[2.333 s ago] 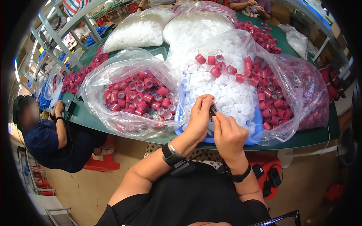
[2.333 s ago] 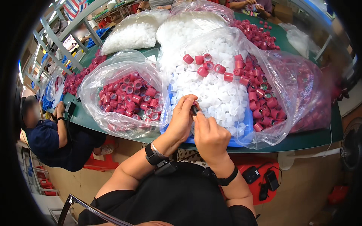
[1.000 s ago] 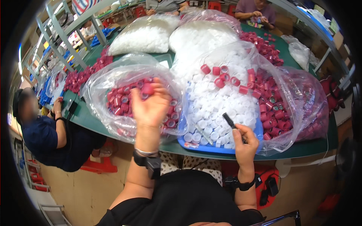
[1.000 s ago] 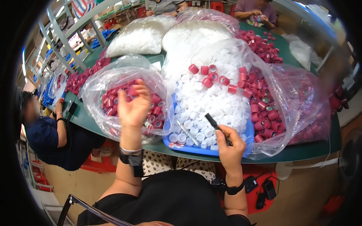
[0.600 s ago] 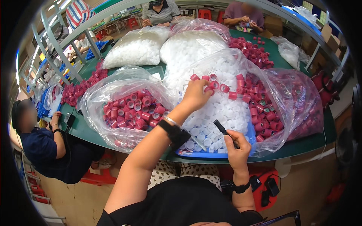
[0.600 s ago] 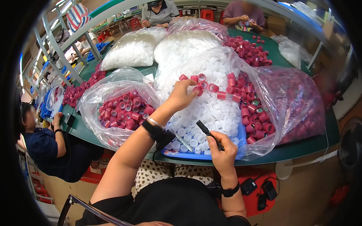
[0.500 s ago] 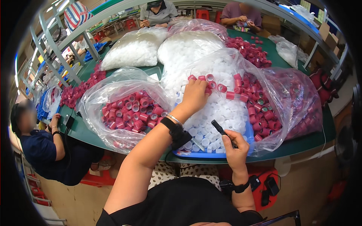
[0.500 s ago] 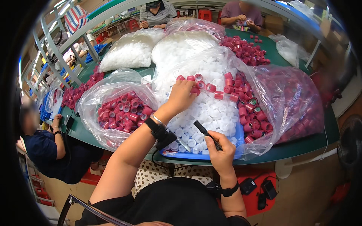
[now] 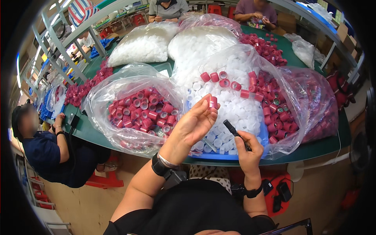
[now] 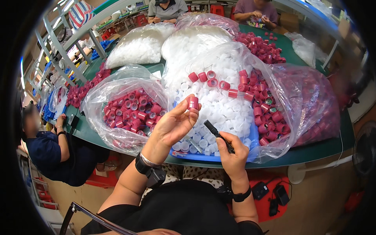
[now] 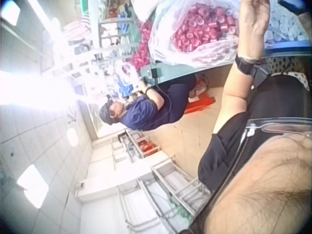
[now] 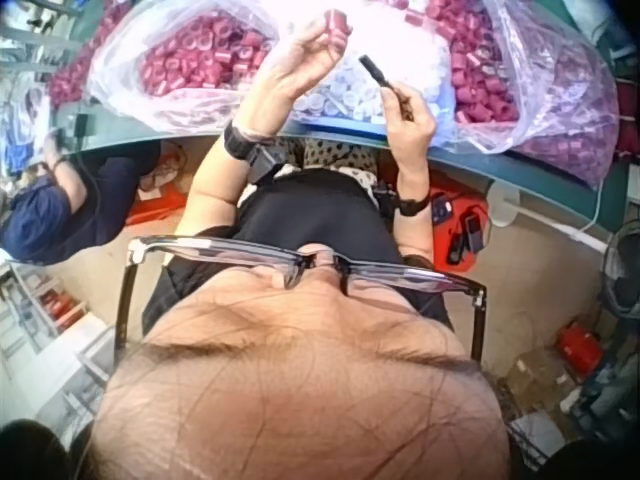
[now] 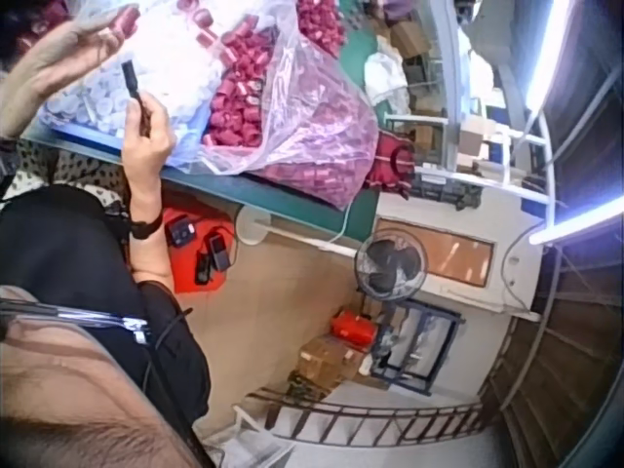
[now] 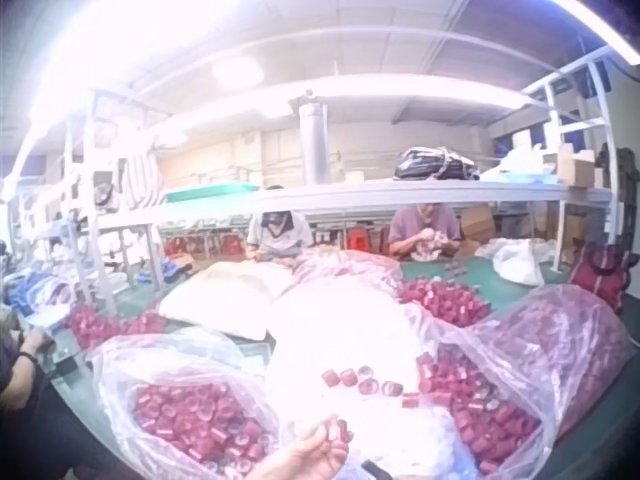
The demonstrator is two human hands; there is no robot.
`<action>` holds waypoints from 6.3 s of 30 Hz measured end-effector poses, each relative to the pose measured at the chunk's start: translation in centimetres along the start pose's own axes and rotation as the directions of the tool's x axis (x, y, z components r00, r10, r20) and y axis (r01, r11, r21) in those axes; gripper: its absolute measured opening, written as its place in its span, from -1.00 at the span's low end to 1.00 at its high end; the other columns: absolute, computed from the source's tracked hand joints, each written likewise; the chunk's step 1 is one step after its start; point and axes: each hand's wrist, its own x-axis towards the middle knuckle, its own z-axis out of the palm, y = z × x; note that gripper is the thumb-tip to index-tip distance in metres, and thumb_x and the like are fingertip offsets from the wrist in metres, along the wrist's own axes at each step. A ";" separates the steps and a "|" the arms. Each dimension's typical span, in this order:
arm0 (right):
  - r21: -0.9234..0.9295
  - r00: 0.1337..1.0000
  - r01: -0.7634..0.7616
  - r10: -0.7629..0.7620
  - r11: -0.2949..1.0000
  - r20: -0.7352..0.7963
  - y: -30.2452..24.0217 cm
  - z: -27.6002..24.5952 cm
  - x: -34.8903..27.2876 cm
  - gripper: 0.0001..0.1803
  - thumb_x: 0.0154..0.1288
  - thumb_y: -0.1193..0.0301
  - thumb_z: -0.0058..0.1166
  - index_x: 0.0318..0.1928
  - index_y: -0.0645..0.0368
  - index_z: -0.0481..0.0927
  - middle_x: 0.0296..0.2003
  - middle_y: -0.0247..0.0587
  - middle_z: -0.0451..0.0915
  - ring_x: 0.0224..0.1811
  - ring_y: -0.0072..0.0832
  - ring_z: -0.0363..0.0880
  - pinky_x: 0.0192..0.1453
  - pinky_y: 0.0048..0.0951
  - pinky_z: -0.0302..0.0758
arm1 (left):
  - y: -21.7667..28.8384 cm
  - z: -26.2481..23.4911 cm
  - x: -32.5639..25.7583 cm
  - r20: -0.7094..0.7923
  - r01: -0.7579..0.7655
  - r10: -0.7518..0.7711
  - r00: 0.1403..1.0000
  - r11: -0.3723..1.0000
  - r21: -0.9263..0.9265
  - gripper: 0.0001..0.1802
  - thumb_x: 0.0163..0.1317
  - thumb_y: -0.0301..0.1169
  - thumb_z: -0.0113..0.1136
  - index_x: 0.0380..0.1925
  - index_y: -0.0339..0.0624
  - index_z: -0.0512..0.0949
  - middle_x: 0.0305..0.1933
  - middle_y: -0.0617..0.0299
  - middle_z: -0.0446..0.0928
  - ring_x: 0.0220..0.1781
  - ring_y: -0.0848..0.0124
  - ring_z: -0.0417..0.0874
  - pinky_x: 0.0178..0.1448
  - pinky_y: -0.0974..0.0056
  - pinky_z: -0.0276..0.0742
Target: Inserting white plastic components into pink caps and inspecting them using a marking tool on a production line.
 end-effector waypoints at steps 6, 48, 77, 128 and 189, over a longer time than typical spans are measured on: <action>-0.038 0.998 0.054 -0.053 0.998 0.026 -1.8 0.2 0.2 -0.81 0.21 0.54 0.27 -0.17 0.31 0.62 -0.46 -0.21 0.64 -0.50 -0.58 0.56 -0.41 -0.55 0.46 | -1.1 -2.6 -1.6 0.074 0.126 -0.111 0.991 0.961 -0.247 -0.63 0.39 -0.41 0.09 0.13 -0.28 0.34 0.00 -0.10 0.39 -0.14 0.33 0.49 -0.01 0.33 0.56; -0.561 0.914 0.400 -0.268 0.725 0.305 -4.3 3.5 1.0 -0.87 0.18 0.45 0.26 -0.26 0.17 0.63 -0.55 -0.20 0.56 -0.63 -0.27 0.55 -0.58 -0.34 0.41 | -5.4 -3.5 -1.4 -0.127 -0.211 0.299 0.946 0.863 0.460 -0.65 0.50 -0.11 -0.15 -0.23 -0.17 0.42 -0.40 0.17 0.48 -0.17 0.22 0.58 0.01 0.15 0.50; -0.293 0.995 0.074 -0.089 0.953 -0.038 -0.7 -0.8 0.3 -0.83 0.17 0.54 0.29 -0.21 0.28 0.64 -0.38 -0.07 0.68 -0.39 -0.28 0.67 -0.31 -0.38 0.54 | 4.4 -2.2 -4.4 0.186 -0.044 0.168 0.968 0.845 -0.533 -0.38 0.31 0.04 0.08 -0.09 -0.43 0.46 -0.08 -0.08 0.57 0.11 0.10 0.56 0.30 0.04 0.41; -0.039 0.984 -0.003 -0.004 0.999 -0.177 0.9 -1.0 -0.4 -0.80 0.25 0.49 0.26 -0.15 0.31 0.61 -0.47 -0.24 0.64 -0.50 -0.60 0.54 -0.40 -0.55 0.46 | -4.2 1.7 13.2 0.376 -0.222 0.132 0.917 -0.615 0.757 -0.59 0.09 -0.18 0.31 -0.11 -0.19 0.63 -0.14 0.03 0.63 -0.08 0.10 0.65 0.00 0.13 0.50; -0.220 0.963 0.262 -0.240 0.940 0.122 -3.3 -0.9 1.2 -0.81 0.12 0.57 0.32 -0.24 0.27 0.62 -0.48 -0.15 0.63 -0.57 -0.36 0.59 -0.52 -0.43 0.44 | -0.7 -4.6 -1.1 0.106 0.239 -0.240 0.965 0.971 0.021 -0.55 0.45 -0.01 -0.16 -0.33 -0.17 0.46 -0.61 0.37 0.13 -0.71 0.58 0.04 -0.69 0.46 0.03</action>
